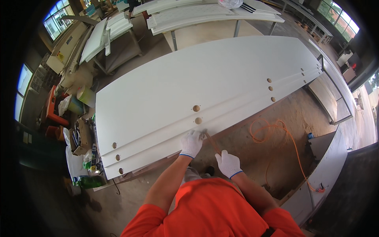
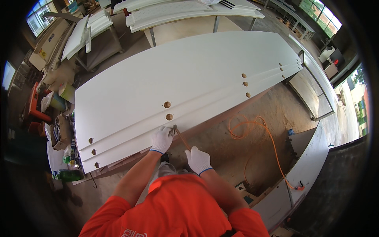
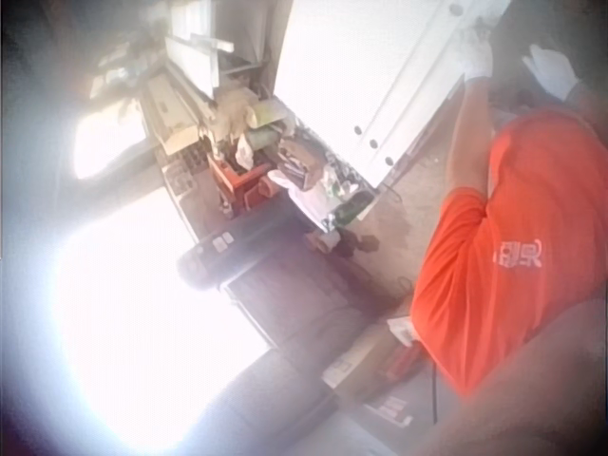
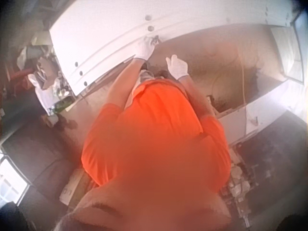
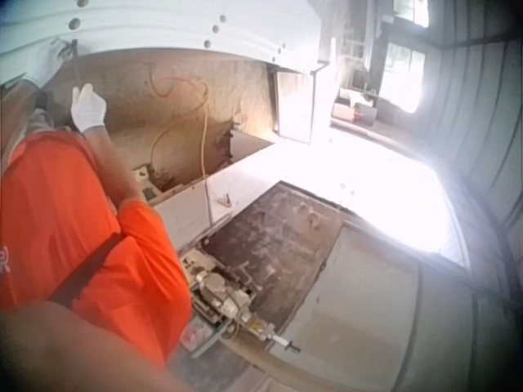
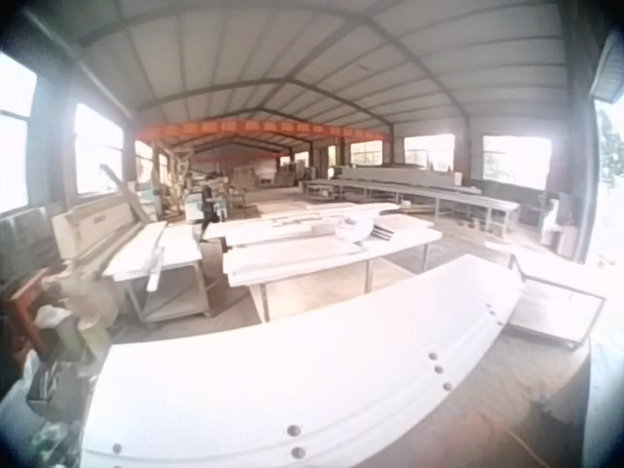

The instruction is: The person hammers wooden pegs into pre-drilled holes in white furniture panels using a small hammer.

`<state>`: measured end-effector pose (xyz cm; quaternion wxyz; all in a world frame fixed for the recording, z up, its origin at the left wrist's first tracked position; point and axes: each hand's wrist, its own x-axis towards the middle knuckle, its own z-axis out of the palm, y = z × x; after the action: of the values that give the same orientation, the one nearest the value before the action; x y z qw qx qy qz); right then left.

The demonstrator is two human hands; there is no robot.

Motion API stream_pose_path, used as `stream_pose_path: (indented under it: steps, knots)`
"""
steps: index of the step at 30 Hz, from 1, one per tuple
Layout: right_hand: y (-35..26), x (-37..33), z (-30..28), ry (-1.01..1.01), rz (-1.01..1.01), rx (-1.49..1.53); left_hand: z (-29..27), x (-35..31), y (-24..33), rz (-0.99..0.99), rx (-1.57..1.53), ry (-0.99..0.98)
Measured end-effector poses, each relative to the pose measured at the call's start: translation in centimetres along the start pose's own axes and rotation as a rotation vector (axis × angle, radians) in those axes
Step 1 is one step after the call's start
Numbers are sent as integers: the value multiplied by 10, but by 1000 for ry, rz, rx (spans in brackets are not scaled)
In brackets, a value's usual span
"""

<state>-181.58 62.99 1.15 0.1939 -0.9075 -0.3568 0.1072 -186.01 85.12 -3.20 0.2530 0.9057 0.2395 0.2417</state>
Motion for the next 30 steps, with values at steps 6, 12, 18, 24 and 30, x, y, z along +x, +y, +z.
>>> stream_pose_path:
  steps: [6,12,18,24,30]
  knots:
    - [3,-7,-4,13,-16,28,-17,-12,-3,-75,-85,53]
    - [-3,2,-12,-19,29,81,-37,-26,-18,-73,15,43]
    - [5,1,-5,-120,40,61,-30,-21,-17,-57,-2,83]
    - [-15,-5,2,-120,36,138,-29,-25,-17,-31,3,54]
    - [-13,-4,10,-97,-1,135,-29,-23,-15,-32,-23,57]
